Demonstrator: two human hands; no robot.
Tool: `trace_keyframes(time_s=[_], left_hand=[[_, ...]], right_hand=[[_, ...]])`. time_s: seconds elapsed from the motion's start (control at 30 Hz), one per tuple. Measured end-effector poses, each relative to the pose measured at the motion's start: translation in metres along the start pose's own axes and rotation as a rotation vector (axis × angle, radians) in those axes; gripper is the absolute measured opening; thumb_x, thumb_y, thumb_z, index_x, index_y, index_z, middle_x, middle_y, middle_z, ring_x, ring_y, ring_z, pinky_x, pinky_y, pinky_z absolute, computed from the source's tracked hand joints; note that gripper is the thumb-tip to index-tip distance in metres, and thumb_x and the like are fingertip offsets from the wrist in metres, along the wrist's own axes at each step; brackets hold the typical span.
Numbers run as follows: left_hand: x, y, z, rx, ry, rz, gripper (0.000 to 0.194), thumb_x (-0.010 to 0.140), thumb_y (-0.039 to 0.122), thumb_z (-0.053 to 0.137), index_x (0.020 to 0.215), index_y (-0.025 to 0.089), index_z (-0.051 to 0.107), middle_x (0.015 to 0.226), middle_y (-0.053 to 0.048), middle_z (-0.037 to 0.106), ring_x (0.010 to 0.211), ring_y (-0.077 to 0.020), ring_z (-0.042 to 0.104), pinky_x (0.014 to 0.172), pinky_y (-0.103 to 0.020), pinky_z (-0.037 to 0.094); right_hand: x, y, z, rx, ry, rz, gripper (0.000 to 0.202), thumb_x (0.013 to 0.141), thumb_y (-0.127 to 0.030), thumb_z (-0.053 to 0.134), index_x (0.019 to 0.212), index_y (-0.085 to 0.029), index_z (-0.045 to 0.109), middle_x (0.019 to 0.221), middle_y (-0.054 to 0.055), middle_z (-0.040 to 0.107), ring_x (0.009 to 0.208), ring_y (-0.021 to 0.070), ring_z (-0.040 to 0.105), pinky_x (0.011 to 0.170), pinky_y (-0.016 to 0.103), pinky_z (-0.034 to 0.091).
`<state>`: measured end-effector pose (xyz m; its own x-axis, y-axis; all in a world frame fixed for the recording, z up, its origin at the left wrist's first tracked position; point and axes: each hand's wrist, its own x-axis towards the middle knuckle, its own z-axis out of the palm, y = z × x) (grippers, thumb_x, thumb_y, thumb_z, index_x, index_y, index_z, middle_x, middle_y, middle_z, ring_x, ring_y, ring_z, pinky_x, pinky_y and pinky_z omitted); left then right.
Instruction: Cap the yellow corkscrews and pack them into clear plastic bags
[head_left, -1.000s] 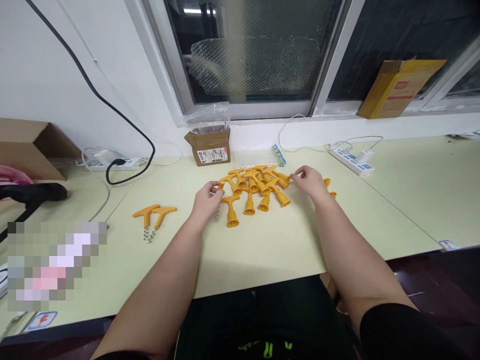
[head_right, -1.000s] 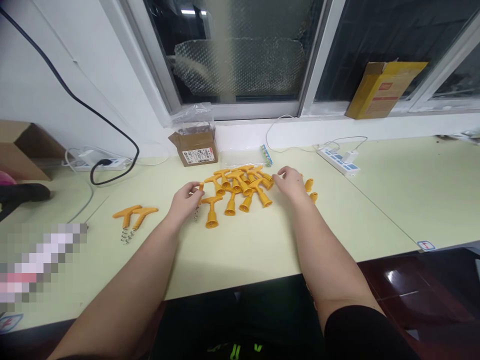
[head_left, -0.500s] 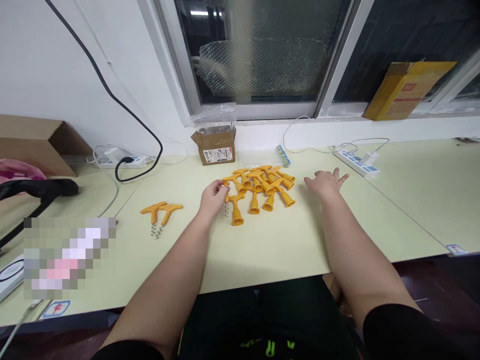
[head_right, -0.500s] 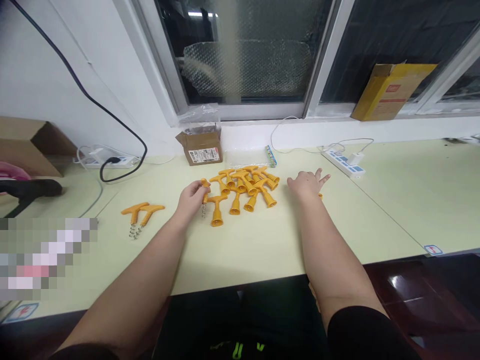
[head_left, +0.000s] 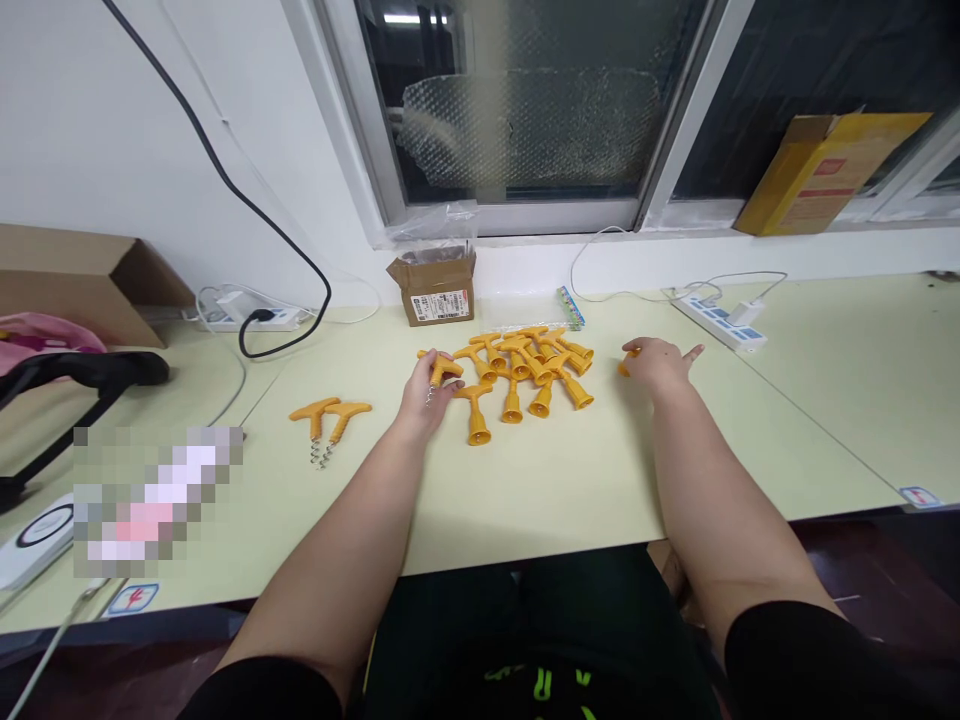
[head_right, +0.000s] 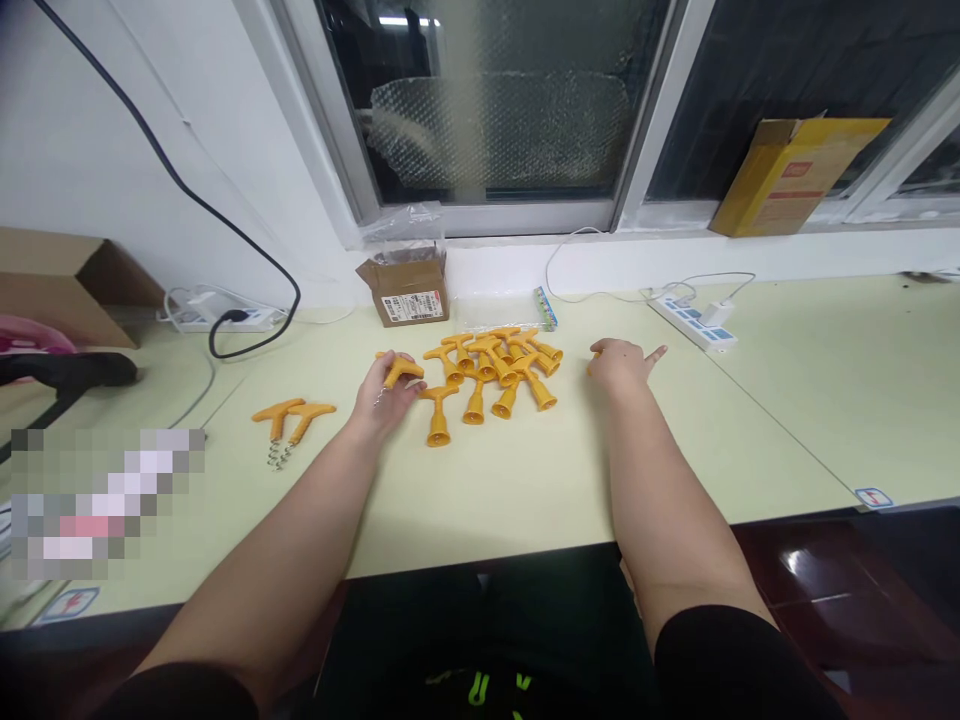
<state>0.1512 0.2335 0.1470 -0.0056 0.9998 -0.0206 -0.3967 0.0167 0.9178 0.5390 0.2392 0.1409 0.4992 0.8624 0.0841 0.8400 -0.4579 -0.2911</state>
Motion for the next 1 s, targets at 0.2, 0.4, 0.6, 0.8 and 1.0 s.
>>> trace_keyframes(time_s=[0.2,0.4,0.6,0.8,1.0], left_hand=[[-0.002,0.003,0.006,-0.045,-0.026,-0.074,0.045,0.083,0.055,0.068,0.070,0.021,0.043,0.071,0.001,0.059,0.066,-0.0124,0.064,0.070,-0.028,0.056],[-0.001,-0.004,0.006,-0.048,-0.018,-0.087,0.051,0.075,0.049,0.086,0.089,0.023,0.045,0.077,0.006,0.061,0.045,-0.0025,0.043,0.041,-0.014,0.029],[-0.003,-0.006,0.007,-0.041,-0.139,-0.089,0.047,0.072,0.040,0.091,0.088,0.019,0.052,0.078,0.005,0.058,0.047,0.0003,0.035,0.042,-0.013,0.026],[-0.005,-0.013,0.014,-0.009,-0.180,-0.127,0.039,0.070,0.034,0.092,0.087,0.015,0.062,0.085,-0.001,0.064,0.056,-0.0028,0.049,0.048,-0.017,0.038],[-0.008,-0.014,0.016,-0.006,-0.203,-0.096,0.042,0.066,0.034,0.094,0.085,0.016,0.062,0.087,0.000,0.065,0.058,-0.0041,0.054,0.053,-0.018,0.044]], right_hand=[[-0.011,-0.011,-0.005,0.216,0.149,-0.189,0.029,0.077,-0.028,0.059,0.101,-0.021,0.074,0.098,0.008,0.067,0.104,0.0294,0.063,0.119,0.064,0.025],[-0.048,-0.046,-0.002,0.650,0.151,-0.562,0.039,0.079,-0.032,0.059,0.116,-0.020,0.065,0.113,0.011,0.064,0.100,0.0245,0.064,0.094,0.038,0.054],[-0.075,-0.071,0.007,0.820,-0.048,-0.703,0.038,0.080,-0.032,0.062,0.117,-0.024,0.059,0.115,0.007,0.069,0.106,0.0234,0.065,0.098,0.037,0.051],[-0.083,-0.081,0.008,0.895,-0.154,-0.691,0.028,0.077,-0.035,0.061,0.103,-0.023,0.064,0.108,0.006,0.071,0.098,0.0245,0.065,0.092,0.038,0.052],[-0.087,-0.086,0.008,0.966,-0.253,-0.677,0.032,0.073,-0.036,0.059,0.101,-0.022,0.066,0.110,0.007,0.069,0.093,0.0232,0.064,0.086,0.038,0.053]])
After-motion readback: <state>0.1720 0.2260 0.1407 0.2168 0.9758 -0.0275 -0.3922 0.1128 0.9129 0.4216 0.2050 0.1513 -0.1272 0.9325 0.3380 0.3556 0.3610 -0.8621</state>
